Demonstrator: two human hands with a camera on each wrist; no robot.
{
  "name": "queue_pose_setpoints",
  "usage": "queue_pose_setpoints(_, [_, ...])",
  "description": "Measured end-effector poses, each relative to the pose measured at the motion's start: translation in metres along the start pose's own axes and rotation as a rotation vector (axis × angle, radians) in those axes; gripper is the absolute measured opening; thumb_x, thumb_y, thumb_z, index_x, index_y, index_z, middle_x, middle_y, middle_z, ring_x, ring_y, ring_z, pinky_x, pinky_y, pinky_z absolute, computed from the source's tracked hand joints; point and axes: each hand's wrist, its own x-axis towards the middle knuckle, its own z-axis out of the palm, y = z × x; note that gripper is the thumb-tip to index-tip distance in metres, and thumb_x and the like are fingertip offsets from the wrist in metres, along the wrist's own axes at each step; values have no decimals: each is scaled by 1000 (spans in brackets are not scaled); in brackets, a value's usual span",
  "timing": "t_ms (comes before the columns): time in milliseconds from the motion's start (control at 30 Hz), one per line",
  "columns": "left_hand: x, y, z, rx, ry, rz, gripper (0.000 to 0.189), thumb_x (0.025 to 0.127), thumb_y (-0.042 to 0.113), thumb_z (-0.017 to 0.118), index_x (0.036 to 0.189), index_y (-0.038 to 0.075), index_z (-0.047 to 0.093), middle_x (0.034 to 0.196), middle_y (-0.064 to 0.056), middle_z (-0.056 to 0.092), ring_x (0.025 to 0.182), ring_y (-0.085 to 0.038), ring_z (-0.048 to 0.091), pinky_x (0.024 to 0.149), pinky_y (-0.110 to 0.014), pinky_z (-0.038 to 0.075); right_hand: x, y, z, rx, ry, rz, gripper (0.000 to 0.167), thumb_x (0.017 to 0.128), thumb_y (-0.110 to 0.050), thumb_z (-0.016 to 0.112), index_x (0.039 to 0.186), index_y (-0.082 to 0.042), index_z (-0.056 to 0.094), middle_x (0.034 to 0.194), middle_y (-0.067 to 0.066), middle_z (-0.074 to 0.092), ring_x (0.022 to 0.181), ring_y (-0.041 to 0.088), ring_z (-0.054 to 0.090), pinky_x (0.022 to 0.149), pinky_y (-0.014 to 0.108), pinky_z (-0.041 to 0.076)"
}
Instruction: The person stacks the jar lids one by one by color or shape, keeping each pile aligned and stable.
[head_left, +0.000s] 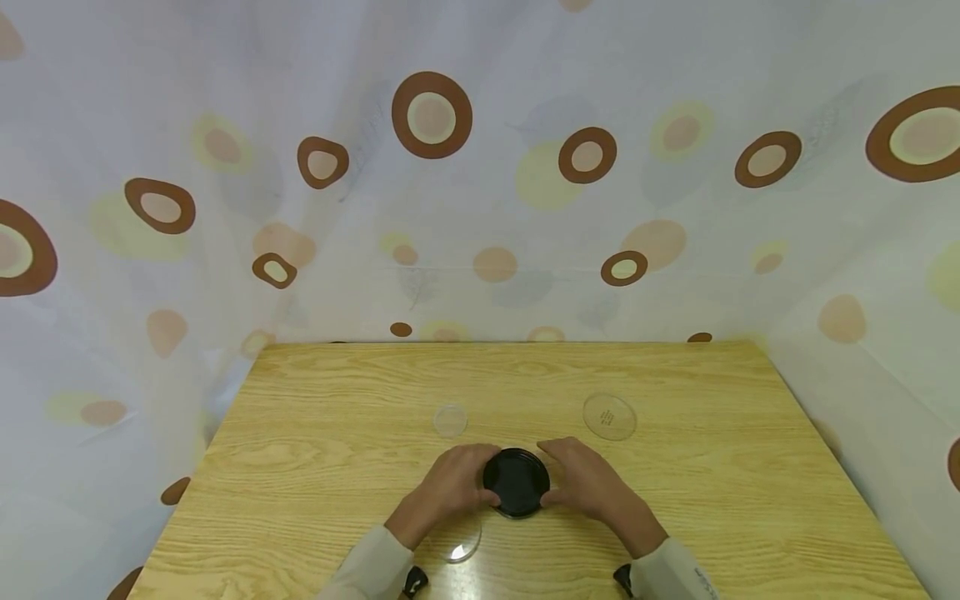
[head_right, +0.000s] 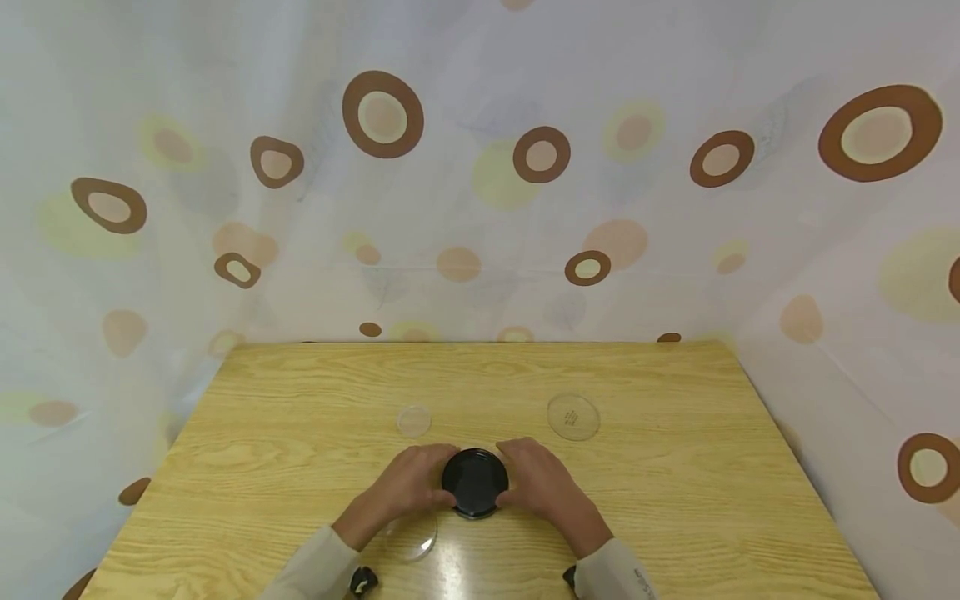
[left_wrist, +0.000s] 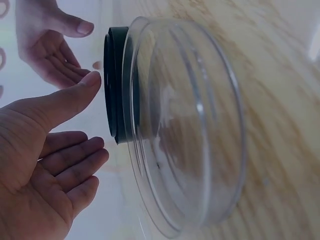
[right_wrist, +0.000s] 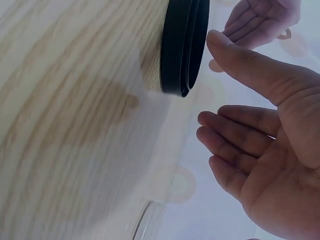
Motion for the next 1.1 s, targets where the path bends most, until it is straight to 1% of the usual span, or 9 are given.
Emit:
queue_pose_setpoints(167, [1, 4, -3, 9, 11, 8, 60, 69, 30, 85, 122, 12, 62, 119, 0, 67, 109, -17, 63, 92, -32, 52, -6, 8, -2, -37, 24, -1, 71, 65, -21, 87, 126, -1, 58, 127, 14, 60, 119, 32, 55, 99, 48, 46])
queue_pose_setpoints(367, [0, 8, -5, 12, 3, -10, 68, 71, 31, 83, 129, 8, 57, 129, -5, 62, 117, -22, 60, 97, -35, 50, -13, 19, -7, -49, 22, 18, 72, 65, -22, 87, 126, 0, 57, 127, 15, 60, 119, 33, 55, 99, 49, 46])
queue_pose_setpoints(600, [3, 11, -7, 11, -12, -20, 69, 73, 32, 82, 132, 7, 55, 132, -7, 59, 121, -23, 57, 100, -37, 48, -19, 23, -12, -50, 23, 40, 72, 66, -23, 86, 128, -1, 56, 130, 16, 58, 122, 35, 52, 102, 51, 43])
queue_pose_setpoints(767, [6, 12, -8, 10, -12, -18, 70, 75, 33, 80, 134, 7, 53, 134, -7, 58, 122, -23, 56, 100, -37, 48, -22, 29, -16, -72, 42, 49, 73, 66, -25, 86, 128, -1, 56, 129, 17, 58, 122, 37, 52, 102, 52, 43])
queue_pose_setpoints(933, [11, 15, -10, 11, -12, -10, 69, 76, 34, 79, 134, 7, 53, 134, -7, 58, 123, -23, 56, 101, -36, 48, -25, 37, -20, -83, 70, 48, 73, 66, -26, 86, 128, 0, 56, 127, 18, 60, 120, 37, 54, 100, 51, 44])
queue_pose_setpoints(1100, [18, 20, -10, 16, -8, -6, 69, 77, 35, 79, 134, 8, 53, 135, -7, 57, 123, -23, 55, 101, -35, 48, -27, 43, -26, -86, 73, 58, 75, 66, -27, 86, 128, 2, 56, 127, 20, 59, 119, 39, 54, 99, 53, 45])
